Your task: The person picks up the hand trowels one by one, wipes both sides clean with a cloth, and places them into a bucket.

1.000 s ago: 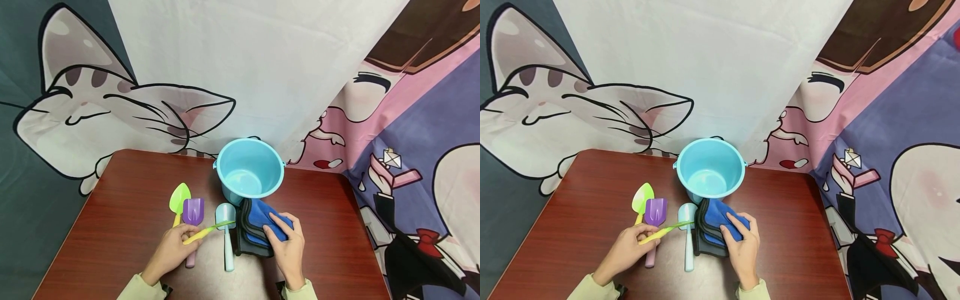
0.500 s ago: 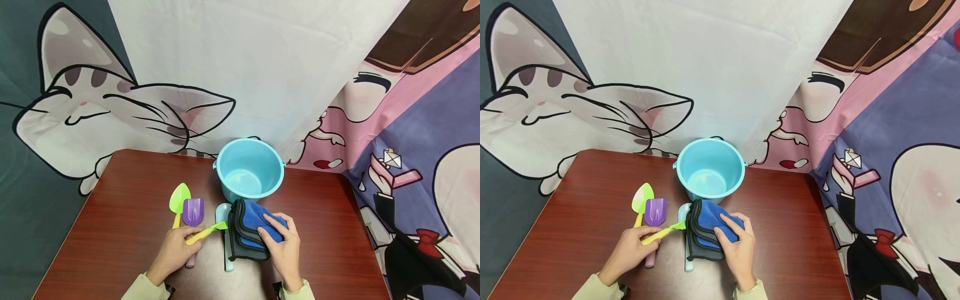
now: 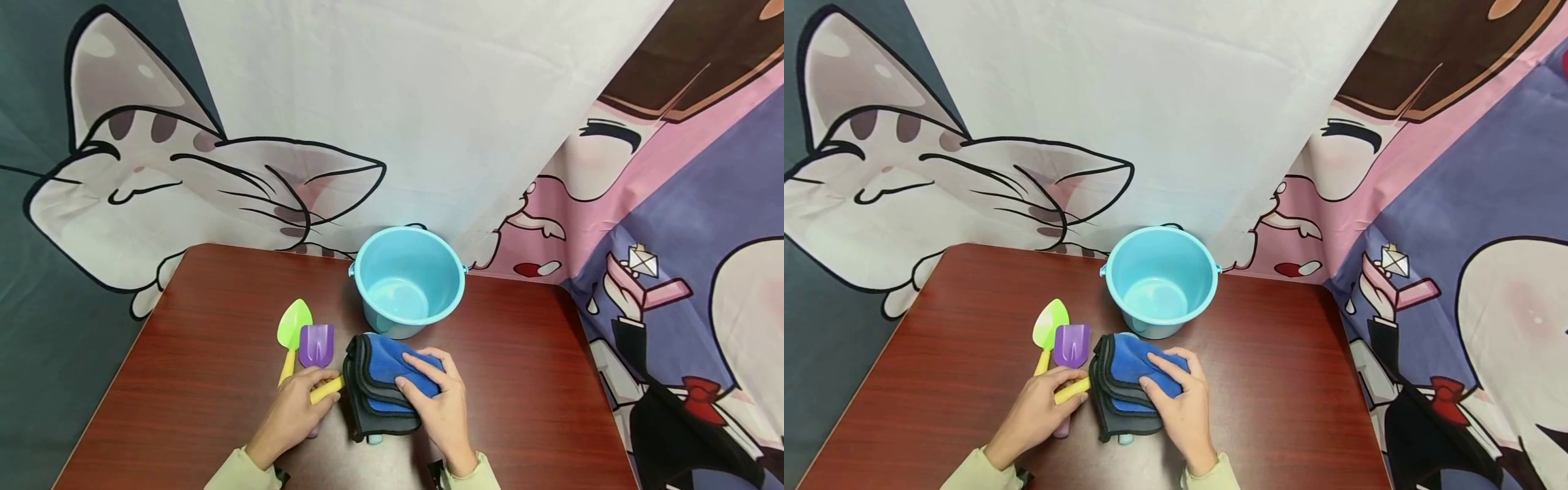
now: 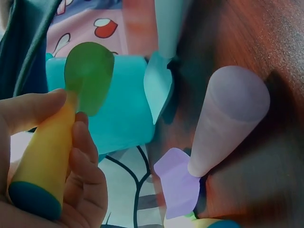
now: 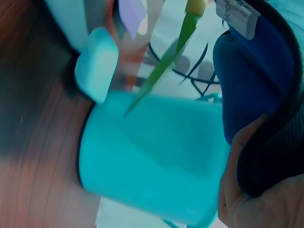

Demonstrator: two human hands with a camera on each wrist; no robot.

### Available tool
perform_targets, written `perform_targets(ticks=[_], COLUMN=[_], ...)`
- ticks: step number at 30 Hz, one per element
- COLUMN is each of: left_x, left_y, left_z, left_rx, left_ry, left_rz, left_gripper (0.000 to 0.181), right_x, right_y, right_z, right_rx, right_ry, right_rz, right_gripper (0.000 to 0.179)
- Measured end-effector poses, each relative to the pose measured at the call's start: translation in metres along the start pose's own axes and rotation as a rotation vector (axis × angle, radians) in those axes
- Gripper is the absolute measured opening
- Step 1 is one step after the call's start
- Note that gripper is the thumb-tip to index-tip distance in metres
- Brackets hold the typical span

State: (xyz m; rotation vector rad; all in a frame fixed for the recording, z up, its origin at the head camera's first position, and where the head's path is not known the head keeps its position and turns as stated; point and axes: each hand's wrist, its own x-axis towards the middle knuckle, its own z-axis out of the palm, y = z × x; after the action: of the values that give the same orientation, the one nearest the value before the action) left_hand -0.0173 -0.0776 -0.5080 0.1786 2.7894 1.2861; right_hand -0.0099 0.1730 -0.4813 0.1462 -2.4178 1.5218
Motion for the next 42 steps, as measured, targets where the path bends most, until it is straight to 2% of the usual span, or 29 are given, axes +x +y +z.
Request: perform_targets(ticks=[5,12,20,30,36,42], left_x=[0.001,0.001,-0.001,-0.003,-0.004,-0.005], left_y=[0.001,0.001,0.0,-0.004,-0.005,-0.007], left_z=[0.002,0.002,0.002,0.002,0.001,0.001], left_rx=[-0.007,-0.056,-0.061,-0.06,-0.077,-0.085], left_ry=[0.007,0.034,0.055,0.031,0.029,0.041], left_rz=[-0.007,0.016,0.048,0.102,0.145,0.173], left_gripper=[0.029,0.031,0.032,0.029,0.031,0.033], right_x=[0.002,0.002,0.003,0.009,0.011,0.011], right_y=[-0.002,0.002,0.003,0.01,0.015,0.02], right_z=[0.01,0.02,0.024,0.02,0.015,0.01], right_rx=[0.013,-0.058,-0.091,-0.086,-0.088,-0.142], right_ry=[-0.049,-0.076,-0.063,0.013,0.019,0.054], right_rz=[-0.004,0.007,0.059,0.066,0.071,0.072], right_gripper=[0.034,0.034,0.036,0.034,0.034,0.033])
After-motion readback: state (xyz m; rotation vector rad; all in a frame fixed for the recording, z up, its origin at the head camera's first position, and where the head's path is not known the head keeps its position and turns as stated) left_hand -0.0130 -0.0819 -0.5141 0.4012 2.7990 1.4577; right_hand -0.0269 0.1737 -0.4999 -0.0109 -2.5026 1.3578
